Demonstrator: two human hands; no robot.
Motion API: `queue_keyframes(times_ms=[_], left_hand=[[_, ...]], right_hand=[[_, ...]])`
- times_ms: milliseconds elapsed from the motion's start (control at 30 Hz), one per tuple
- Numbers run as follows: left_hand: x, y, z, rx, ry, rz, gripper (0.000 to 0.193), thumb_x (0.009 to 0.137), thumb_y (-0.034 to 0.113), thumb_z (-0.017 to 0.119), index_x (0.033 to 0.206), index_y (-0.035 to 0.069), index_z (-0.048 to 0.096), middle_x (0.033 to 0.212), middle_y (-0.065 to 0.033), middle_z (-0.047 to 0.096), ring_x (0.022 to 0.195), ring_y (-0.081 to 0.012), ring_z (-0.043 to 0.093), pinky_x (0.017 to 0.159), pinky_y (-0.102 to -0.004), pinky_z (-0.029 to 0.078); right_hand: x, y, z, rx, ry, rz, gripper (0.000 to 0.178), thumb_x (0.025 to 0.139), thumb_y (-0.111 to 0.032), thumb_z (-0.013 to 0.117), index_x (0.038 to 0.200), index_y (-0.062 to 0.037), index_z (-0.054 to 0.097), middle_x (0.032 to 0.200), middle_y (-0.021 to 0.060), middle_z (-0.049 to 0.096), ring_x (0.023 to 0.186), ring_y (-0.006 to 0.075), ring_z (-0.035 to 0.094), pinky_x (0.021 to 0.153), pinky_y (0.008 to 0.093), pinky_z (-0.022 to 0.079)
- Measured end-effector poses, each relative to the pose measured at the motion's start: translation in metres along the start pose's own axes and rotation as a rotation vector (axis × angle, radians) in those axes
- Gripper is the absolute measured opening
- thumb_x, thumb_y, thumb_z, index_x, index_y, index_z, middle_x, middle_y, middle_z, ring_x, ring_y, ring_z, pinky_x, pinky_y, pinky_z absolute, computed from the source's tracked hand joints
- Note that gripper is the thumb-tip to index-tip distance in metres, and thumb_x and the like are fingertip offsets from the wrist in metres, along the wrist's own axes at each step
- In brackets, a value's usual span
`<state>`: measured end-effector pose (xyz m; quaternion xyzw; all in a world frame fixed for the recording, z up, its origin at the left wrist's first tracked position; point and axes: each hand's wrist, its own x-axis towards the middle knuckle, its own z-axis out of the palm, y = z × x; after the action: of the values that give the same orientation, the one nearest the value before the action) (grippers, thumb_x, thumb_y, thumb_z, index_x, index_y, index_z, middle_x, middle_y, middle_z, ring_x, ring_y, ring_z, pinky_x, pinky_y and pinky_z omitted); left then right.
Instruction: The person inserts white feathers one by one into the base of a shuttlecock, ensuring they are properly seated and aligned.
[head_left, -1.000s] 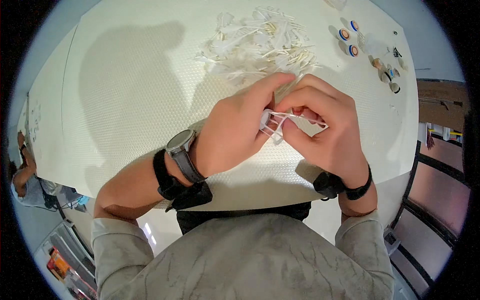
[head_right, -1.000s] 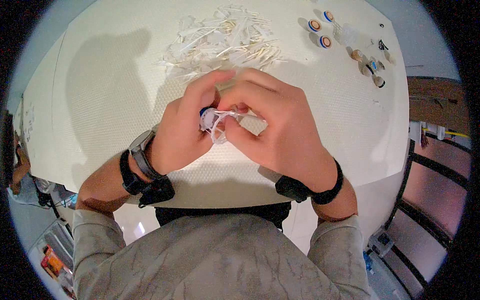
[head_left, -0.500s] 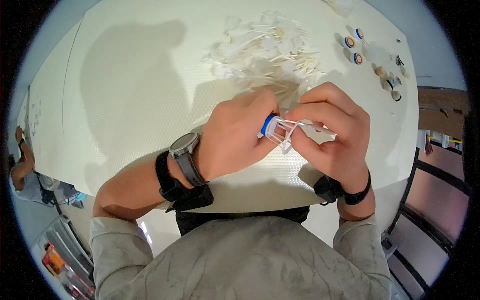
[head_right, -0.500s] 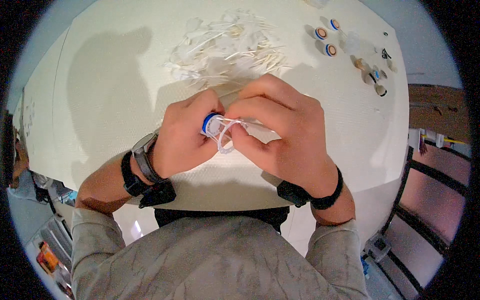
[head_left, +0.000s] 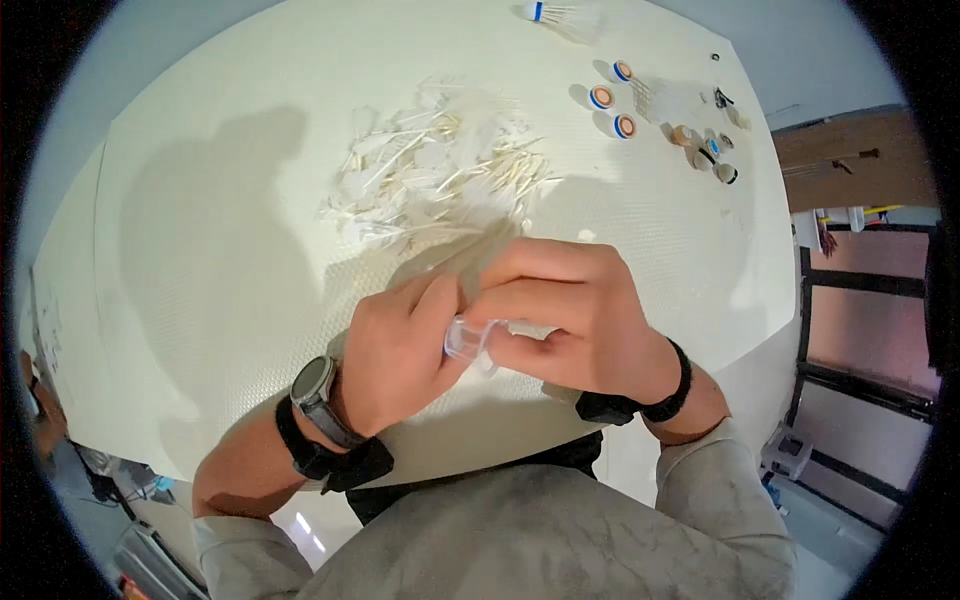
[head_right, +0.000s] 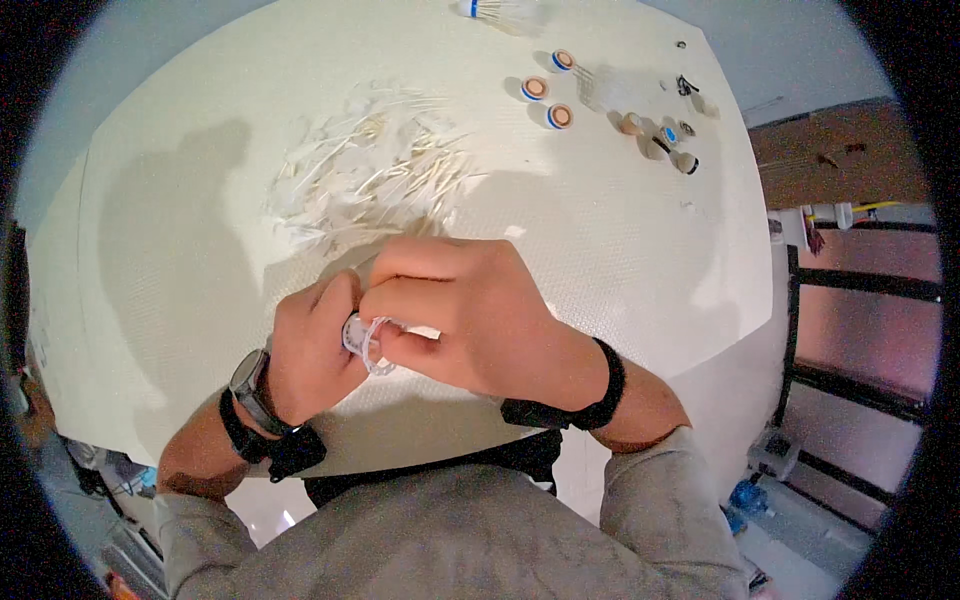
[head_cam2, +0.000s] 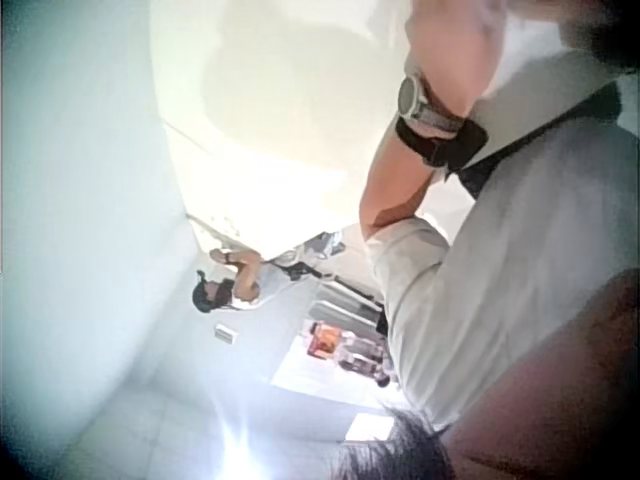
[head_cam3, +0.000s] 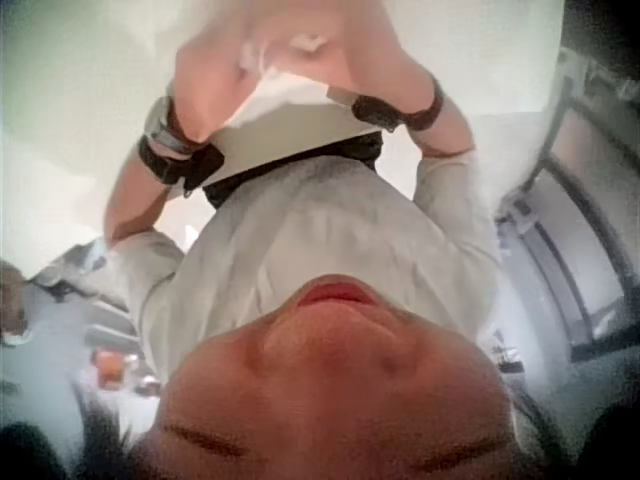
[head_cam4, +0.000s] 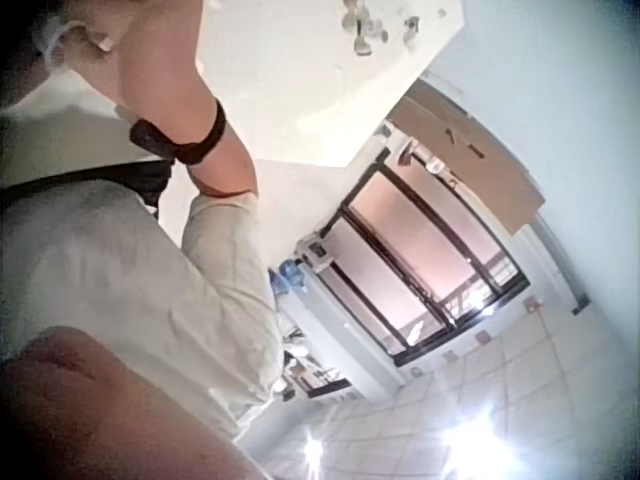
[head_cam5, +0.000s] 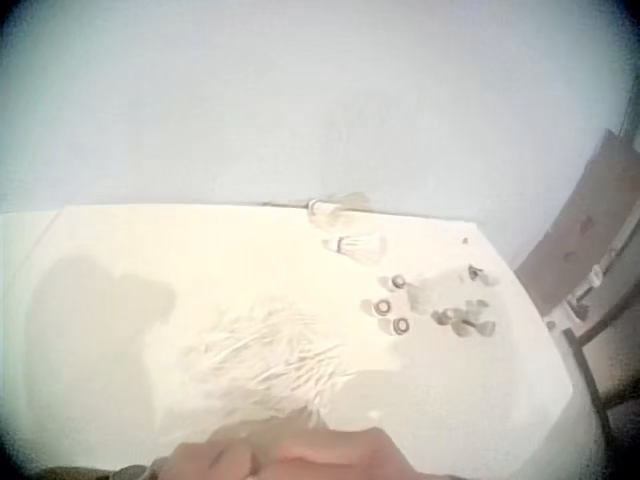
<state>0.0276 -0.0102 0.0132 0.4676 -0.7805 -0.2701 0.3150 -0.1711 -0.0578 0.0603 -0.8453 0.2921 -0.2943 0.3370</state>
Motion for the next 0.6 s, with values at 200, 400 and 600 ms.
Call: queue_keyframes(times_ms=[200,400,600], left_hand=[[0.001,0.0,0.002,0.014,-0.005,0.03,0.026,0.081,0.014,0.074,0.088,0.003,0.051,0.078,-0.014,0.055,0.068,-0.0367,0.058,0.056,-0.0432,0.047],[0.0,-0.005,0.004,-0.062,-0.018,-0.046,0.028,0.078,0.013,0.076,0.09,0.003,0.052,0.079,-0.0149,0.059,0.066,-0.036,0.06,0.058,-0.0408,0.049],[-0.004,-0.008,0.003,-0.173,0.246,-0.126,0.027,0.085,0.013,0.077,0.091,0.004,0.052,0.072,-0.0101,0.058,0.057,-0.0191,0.057,0.053,-0.0296,0.044]], right_hand=[[-0.004,0.01,0.006,0.0,0.047,-0.056,0.014,0.072,-0.009,0.075,0.082,-0.0113,0.067,0.087,0.0008,0.064,0.07,0.0221,0.065,0.058,0.034,0.052],[0.0,0.015,0.002,0.064,0.064,-0.057,0.023,0.074,-0.004,0.075,0.095,-0.0092,0.071,0.091,0.0046,0.067,0.07,0.0218,0.063,0.059,0.0314,0.05],[0.011,0.053,-0.044,-0.057,0.279,0.164,0.022,0.081,-0.008,0.077,0.101,-0.0068,0.069,0.097,0.0063,0.069,0.069,0.0169,0.06,0.059,0.0281,0.045]])
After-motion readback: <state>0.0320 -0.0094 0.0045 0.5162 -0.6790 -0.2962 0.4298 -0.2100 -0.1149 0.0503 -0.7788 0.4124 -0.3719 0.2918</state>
